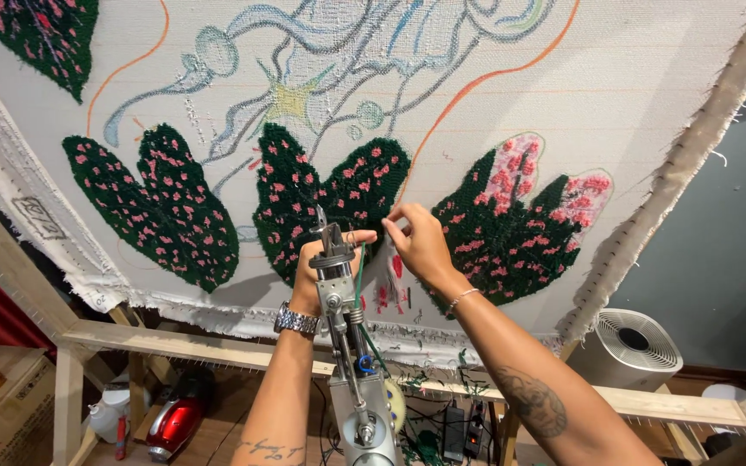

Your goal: Operating a tufting gun to apply yarn to a canvas frame to create a rug.

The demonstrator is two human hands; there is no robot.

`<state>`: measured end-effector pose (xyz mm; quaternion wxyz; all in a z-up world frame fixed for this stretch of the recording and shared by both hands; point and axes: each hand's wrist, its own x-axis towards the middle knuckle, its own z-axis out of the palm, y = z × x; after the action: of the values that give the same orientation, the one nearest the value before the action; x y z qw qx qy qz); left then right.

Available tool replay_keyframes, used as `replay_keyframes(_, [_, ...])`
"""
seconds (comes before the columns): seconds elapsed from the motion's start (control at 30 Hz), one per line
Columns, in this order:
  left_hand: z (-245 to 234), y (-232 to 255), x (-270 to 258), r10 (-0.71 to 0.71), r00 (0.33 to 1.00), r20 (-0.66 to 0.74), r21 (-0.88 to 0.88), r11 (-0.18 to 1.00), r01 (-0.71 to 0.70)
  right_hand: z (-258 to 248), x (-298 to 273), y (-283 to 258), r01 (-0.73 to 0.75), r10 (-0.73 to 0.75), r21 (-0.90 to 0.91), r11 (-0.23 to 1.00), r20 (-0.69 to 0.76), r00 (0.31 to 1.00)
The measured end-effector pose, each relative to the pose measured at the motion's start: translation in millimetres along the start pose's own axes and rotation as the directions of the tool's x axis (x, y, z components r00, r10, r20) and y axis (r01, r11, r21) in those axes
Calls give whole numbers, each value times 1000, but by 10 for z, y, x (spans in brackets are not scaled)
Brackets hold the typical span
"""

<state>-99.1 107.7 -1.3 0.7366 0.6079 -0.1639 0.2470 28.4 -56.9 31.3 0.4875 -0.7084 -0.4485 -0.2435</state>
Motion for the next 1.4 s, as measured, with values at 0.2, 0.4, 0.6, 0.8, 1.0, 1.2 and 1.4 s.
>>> replay_keyframes(0.2, [68,-50,26,34,999,-25,265,964,-26,-486,242,-866,76,-108,152,985,216,970])
replay_keyframes(0.4, [104,-280,79,126,987,96,241,959,-146,-678,308,-1088,370,-369,49,928,259,892])
replay_keyframes(0.6, [280,-113,63,180,974,135,425,878,-221,-831,324,-1152,516,-516,86,852,300,803])
replay_keyframes(0.8, [327,-198,78,59,998,27,350,934,-65,-927,323,-1220,499,-509,125,858,350,787])
replay_keyframes(1.0, [384,-55,74,125,986,110,459,873,-161,-963,325,-1195,431,-440,110,896,357,824])
replay_keyframes(1.2, [324,-253,109,152,983,103,436,882,-182,-1004,306,-1232,461,-501,197,865,364,785])
replay_keyframes(1.4, [246,-427,128,43,999,16,258,965,-46,-1059,198,-1291,43,-295,452,891,505,811])
